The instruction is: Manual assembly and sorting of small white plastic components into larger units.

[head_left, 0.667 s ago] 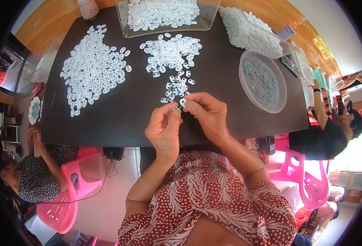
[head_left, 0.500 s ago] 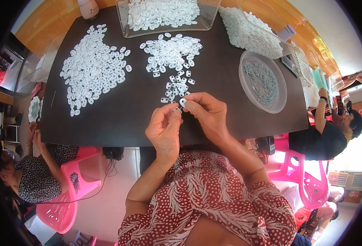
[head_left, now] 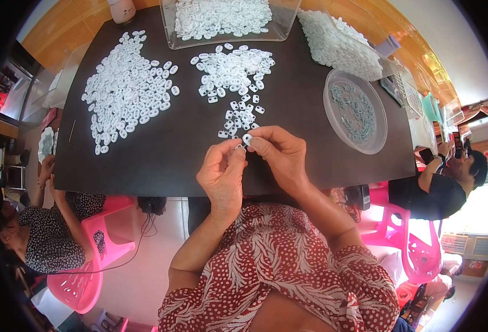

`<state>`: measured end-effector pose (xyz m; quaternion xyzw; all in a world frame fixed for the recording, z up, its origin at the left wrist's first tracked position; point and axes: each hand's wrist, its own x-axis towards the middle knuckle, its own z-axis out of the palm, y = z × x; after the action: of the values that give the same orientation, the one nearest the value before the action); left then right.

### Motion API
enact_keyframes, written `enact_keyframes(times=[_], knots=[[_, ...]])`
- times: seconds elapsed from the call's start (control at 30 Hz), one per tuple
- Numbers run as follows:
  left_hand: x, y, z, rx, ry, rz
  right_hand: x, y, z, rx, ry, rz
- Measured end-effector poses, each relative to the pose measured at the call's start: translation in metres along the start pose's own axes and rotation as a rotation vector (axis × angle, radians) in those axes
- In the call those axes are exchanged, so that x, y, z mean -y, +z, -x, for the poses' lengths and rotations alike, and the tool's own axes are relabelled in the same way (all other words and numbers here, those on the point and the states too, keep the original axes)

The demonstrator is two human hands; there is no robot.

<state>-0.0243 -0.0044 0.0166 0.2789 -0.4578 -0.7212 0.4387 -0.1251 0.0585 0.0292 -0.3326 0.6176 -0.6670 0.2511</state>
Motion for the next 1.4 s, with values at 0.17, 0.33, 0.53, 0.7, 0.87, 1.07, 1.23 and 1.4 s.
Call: enact_keyframes(times=[0.17,0.33,0.53,0.7,0.87,1.07,1.23,1.4], knots=[[-0.002,0.001,0.001,-0.002,-0.039,0.017,0.001,0.003,0.002,-0.016,-0.014,0.025],[-0.005,0.007,0.0,-0.007,-0.042,0.109,-0.006,0.002,0.004,-0.029,-0.128,0.157],[0.0,0.003,-0.003,0.026,-0.048,0.138,-0.002,0.002,0.003,-0.016,-0.315,0.374],[-0.003,-0.001,-0.006,0.05,-0.1,0.168,0.007,0.004,0.005,-0.011,-0.347,0.44],[-0.006,0.003,-0.005,0.012,-0.133,0.202,0.009,0.003,0.005,0.005,-0.386,0.476],[-0.008,0.002,-0.004,0.066,-0.161,0.198,0.003,-0.001,0.004,-0.051,-0.508,0.533],[-0.006,-0.001,-0.004,0.135,-0.117,0.133,0.001,-0.004,0.005,-0.035,-0.49,0.504],[-0.005,-0.004,-0.006,0.209,-0.097,0.114,0.0,-0.006,0.006,-0.047,-0.502,0.479]])
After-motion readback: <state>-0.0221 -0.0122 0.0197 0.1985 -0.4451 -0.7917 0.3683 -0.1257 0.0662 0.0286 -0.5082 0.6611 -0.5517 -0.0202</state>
